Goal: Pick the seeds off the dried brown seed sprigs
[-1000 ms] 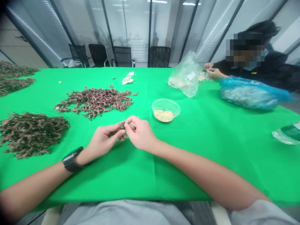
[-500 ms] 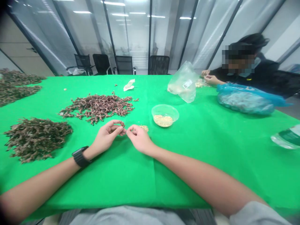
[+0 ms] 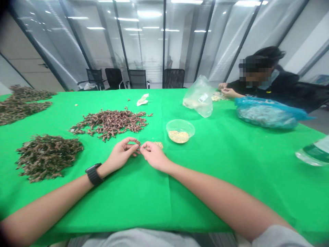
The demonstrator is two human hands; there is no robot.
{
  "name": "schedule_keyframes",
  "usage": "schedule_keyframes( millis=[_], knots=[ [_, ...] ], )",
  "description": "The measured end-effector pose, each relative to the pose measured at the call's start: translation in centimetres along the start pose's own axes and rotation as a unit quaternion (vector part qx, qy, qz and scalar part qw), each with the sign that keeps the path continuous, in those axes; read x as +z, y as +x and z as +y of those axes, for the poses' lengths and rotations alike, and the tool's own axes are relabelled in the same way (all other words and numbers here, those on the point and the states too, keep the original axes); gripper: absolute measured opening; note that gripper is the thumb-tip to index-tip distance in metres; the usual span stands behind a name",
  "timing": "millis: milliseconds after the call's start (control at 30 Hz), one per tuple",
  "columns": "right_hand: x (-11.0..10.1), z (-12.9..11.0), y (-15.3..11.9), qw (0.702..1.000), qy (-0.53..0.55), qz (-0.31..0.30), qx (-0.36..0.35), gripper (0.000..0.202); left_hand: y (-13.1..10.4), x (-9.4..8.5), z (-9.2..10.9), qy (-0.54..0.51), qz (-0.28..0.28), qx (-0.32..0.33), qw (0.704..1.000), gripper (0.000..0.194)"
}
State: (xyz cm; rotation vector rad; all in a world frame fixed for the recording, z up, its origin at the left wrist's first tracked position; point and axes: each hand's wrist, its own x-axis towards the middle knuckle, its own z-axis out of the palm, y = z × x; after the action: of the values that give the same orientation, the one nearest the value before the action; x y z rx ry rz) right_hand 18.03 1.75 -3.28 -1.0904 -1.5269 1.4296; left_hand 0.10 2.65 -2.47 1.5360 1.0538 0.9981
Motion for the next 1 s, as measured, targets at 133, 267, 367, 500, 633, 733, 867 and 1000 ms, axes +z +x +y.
schedule_keyframes(
  millis=[133, 267, 367, 500, 633, 733, 867, 1000],
  knots=[
    [0.1, 0.4, 0.2, 1.0, 0.003, -0.004, -0.005, 0.009, -0.1, 0.1, -0.2, 0.005, 0.003, -0.004, 1.0, 0.039],
    [0.2, 0.5, 0.3, 1.0, -0.005, -0.008, -0.017, 0.008, 0.0, 0.0, -0.4, 0.013, 0.007, 0.018, 1.0, 0.035],
    [0.2, 0.3, 0.2, 1.0, -0.005, 0.002, -0.006, 0.009, 0.0, -0.1, -0.1, 0.02, 0.011, 0.062, 0.998, 0.029],
    [0.2, 0.1, 0.1, 0.999, 0.007, 0.036, -0.022, 0.017, -0.2, -0.1, 0.6, 0.013, -0.015, 0.09, 0.996, 0.027],
    [0.2, -0.2, 0.0, 0.999, -0.001, 0.005, -0.042, 0.024, -0.3, 0.2, 1.0, -0.037, -0.047, 0.084, 0.995, 0.024],
    [0.1, -0.3, 0.1, 0.998, -0.019, -0.023, -0.056, 0.022, -0.3, 0.2, 1.1, -0.077, -0.056, 0.055, 0.994, 0.027],
    [0.0, 0.2, 0.4, 0.995, -0.03, -0.045, -0.081, 0.021, 0.0, -0.3, 1.0, -0.1, -0.072, 0.019, 0.992, 0.029],
    [0.0, 0.9, 0.8, 0.994, -0.02, -0.05, -0.094, 0.019, 0.4, -0.9, 0.4, -0.124, -0.11, -0.004, 0.986, 0.031]
  ],
)
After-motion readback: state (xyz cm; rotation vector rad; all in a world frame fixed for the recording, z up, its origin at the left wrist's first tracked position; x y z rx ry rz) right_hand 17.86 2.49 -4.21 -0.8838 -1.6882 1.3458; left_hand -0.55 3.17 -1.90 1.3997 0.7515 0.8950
